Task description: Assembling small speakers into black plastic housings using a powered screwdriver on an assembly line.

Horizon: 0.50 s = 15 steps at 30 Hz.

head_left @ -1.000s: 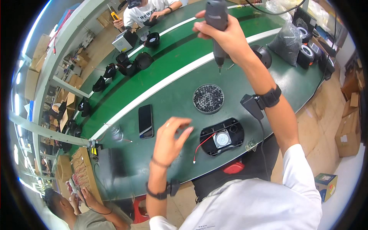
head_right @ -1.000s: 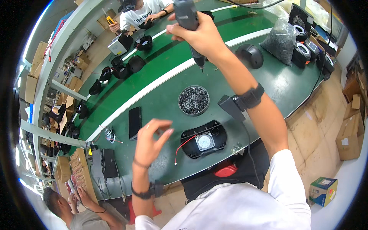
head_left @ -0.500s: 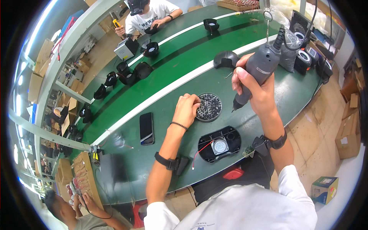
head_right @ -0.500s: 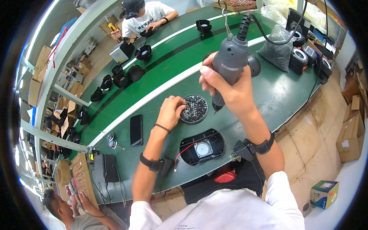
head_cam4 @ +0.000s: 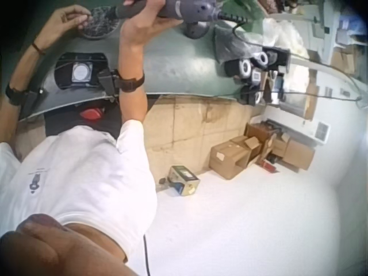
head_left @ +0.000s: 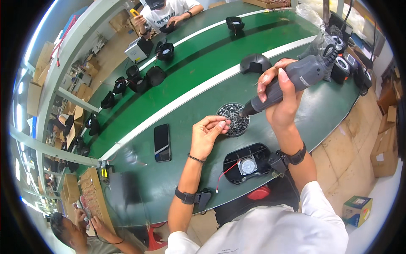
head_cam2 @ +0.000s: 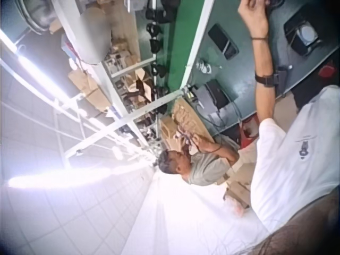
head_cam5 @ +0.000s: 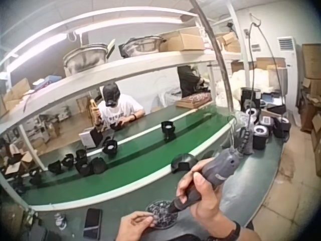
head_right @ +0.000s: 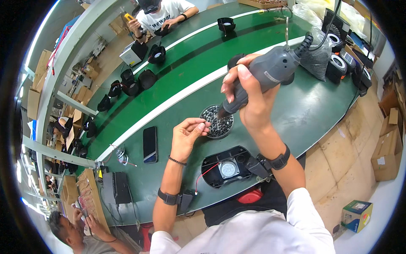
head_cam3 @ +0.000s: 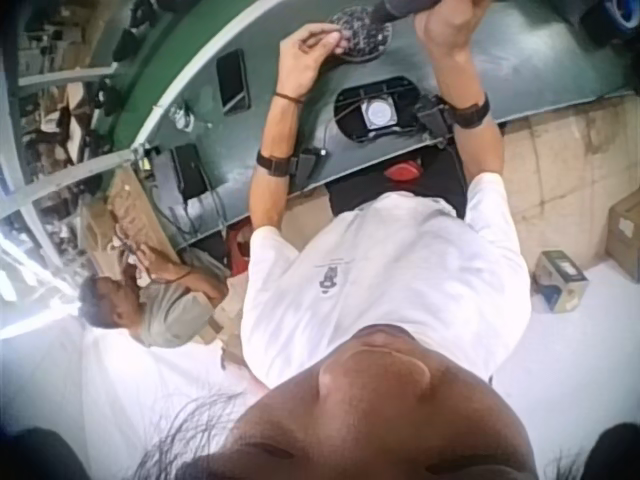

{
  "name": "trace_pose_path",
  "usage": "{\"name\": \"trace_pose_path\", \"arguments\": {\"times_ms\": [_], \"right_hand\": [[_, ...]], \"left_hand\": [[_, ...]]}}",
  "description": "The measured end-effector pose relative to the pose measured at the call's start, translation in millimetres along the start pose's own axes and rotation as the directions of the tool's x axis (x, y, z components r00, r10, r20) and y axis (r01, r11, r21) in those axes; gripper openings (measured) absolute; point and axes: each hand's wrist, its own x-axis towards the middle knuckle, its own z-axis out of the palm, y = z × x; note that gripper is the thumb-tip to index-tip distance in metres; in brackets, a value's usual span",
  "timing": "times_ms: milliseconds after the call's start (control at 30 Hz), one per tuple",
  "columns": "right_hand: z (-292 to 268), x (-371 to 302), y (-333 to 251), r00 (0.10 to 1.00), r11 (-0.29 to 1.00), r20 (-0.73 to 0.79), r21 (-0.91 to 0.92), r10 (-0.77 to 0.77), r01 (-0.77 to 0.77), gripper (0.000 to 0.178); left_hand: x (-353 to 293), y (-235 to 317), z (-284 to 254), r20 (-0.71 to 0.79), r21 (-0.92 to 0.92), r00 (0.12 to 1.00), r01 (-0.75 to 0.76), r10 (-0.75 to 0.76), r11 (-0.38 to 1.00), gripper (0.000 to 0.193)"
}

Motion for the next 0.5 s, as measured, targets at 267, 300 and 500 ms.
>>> {"name": "trace_pose_path", "arguments": {"times_ms": [267, 300, 500], "right_hand": [[-0.2, -4.9, -1.5, 1.0, 1.0, -0.023, 0.009, -0.006, 0.007, 0.023], [0.0, -5.1, -2.5, 1.0, 0.999, -0.017, 0.038, 0.0, 0.0, 0.023], [-1.4, -5.9, -3.9, 1.0, 0.998, -0.009, 0.064, 0.002, -0.001, 0.025]], "left_hand": [[-9.5, 6.0, 11.0, 0.046, -0.065, 0.998, -0.048, 0.051, 0.997, 0.016], [-10.1, 6.9, 12.8, 0.044, -0.066, 0.998, -0.043, 0.046, 0.997, 0.016], [-9.5, 4.2, 12.4, 0.052, -0.088, 0.997, -0.052, 0.057, 0.995, 0.016]]}}
